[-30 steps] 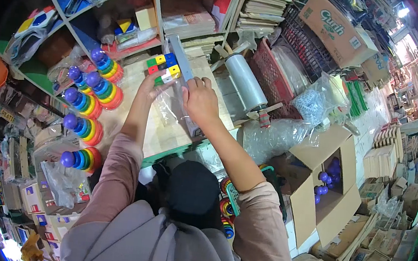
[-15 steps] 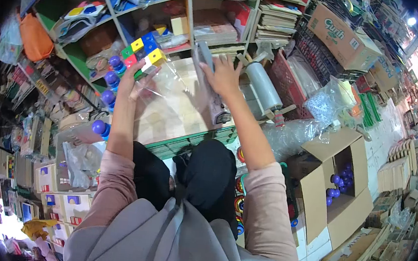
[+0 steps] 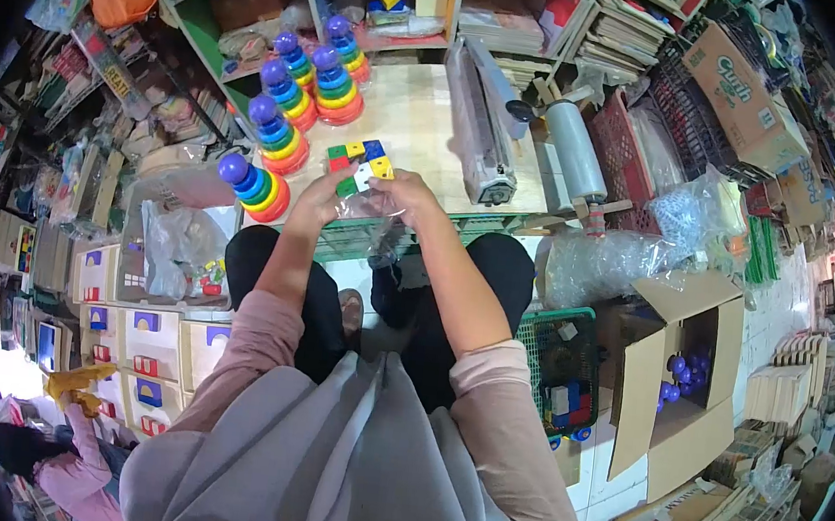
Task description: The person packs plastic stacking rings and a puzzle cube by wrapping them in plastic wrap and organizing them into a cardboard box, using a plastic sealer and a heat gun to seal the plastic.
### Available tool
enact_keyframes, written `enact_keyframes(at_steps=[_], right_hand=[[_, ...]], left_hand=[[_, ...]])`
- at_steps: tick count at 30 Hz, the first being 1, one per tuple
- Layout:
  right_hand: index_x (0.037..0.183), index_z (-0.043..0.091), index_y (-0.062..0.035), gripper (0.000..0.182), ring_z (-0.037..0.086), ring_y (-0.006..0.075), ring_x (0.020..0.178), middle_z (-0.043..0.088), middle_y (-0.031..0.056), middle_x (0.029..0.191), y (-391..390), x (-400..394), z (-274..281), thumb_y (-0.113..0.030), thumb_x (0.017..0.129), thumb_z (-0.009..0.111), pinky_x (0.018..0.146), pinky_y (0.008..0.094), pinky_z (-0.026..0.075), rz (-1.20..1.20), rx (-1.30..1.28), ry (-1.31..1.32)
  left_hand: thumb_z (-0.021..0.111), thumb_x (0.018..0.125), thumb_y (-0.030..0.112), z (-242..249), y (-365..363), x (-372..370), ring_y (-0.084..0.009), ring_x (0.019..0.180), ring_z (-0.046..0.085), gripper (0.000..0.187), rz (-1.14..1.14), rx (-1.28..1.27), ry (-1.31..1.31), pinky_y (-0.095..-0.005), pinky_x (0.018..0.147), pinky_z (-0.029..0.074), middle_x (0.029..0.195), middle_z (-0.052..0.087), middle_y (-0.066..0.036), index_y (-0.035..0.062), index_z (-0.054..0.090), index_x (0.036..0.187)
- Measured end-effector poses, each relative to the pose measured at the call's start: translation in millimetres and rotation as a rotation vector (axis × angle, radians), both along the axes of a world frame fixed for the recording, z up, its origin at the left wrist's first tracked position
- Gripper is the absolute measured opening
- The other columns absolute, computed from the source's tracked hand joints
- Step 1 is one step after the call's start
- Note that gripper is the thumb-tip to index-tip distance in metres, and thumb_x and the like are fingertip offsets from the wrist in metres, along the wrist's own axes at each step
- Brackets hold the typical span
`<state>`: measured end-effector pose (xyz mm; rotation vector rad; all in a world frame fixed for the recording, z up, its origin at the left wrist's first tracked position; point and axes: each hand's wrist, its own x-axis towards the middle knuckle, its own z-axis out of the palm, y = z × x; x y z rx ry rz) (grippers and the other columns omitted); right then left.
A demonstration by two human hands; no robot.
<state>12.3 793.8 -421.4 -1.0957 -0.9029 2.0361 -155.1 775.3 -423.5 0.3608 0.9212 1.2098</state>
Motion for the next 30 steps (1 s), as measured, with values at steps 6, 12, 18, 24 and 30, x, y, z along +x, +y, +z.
enact_keyframes(at_steps=[6, 12, 18, 24, 30], right_hand=[[0.093, 0.056, 0.0012, 0.021, 0.058, 0.0145, 0.057, 0.061, 0.0084, 0.073, 13.6, -19.2, -48.1, -0.006, 0.078, 0.068, 0.052, 0.0272, 0.047, 0.055, 0.29, -0.409], [0.111, 0.055, 0.0015, 0.043, 0.053, 0.0362, 0.105, 0.058, 0.0216, 0.106, 17.9, -22.3, 5.0, -0.028, 0.08, 0.06, 0.088, 0.0398, 0.043, -0.019, 0.935, -1.057], [0.129, 0.041, -0.0032, 0.046, 0.029, 0.0354, 0.129, 0.031, 0.0143, 0.141, 29.0, -62.2, -32.7, -0.028, 0.091, 0.041, 0.102, 0.0497, 0.029, 0.118, 1.257, -0.941], [0.123, 0.046, -0.0013, 0.046, 0.039, 0.0375, 0.12, 0.04, 0.0244, 0.13, 27.0, -40.3, -31.8, -0.023, 0.084, 0.053, 0.097, 0.039, 0.037, -0.248, 1.087, -0.663], [0.111, 0.057, 0.0011, 0.05, 0.062, 0.026, 0.077, 0.056, 0.0169, 0.087, 2.4, -32.1, -25.9, 0.0, 0.062, 0.068, 0.07, 0.0318, 0.05, 0.026, 0.883, -0.769]], left_hand=[[0.068, 0.077, 0.018, -22.6, -0.9, -20.3, -0.0347, 0.104, 0.053, 0.055, -0.069, 0.23, 1.344, -0.0421, 0.091, 0.042, 0.113, 0.054, -0.02, -0.0007, 0.041, 0.122], [0.054, 0.084, 0.021, -4.2, -12.3, -15.2, -0.0363, 0.128, 0.029, 0.058, 0.084, 0.531, 1.609, -0.0431, 0.105, 0.024, 0.137, 0.034, -0.021, -0.0045, 0.032, 0.131], [0.043, 0.089, 0.022, -47.1, -1.8, -11.8, -0.0401, 0.133, 0.017, 0.056, 0.062, 0.663, 1.785, -0.0465, 0.109, 0.013, 0.141, 0.022, -0.027, -0.0054, 0.026, 0.135], [0.055, 0.083, 0.02, -43.8, -36.0, -28.6, -0.0422, 0.131, 0.02, 0.069, 0.212, 0.519, 1.595, -0.0441, 0.108, 0.018, 0.139, 0.022, -0.03, -0.0073, 0.019, 0.135], [0.071, 0.066, 0.004, -39.1, -48.9, -27.1, -0.022, 0.088, 0.058, 0.066, 0.124, 0.28, 1.116, -0.0309, 0.076, 0.048, 0.105, 0.057, -0.019, -0.0071, 0.042, 0.123]])
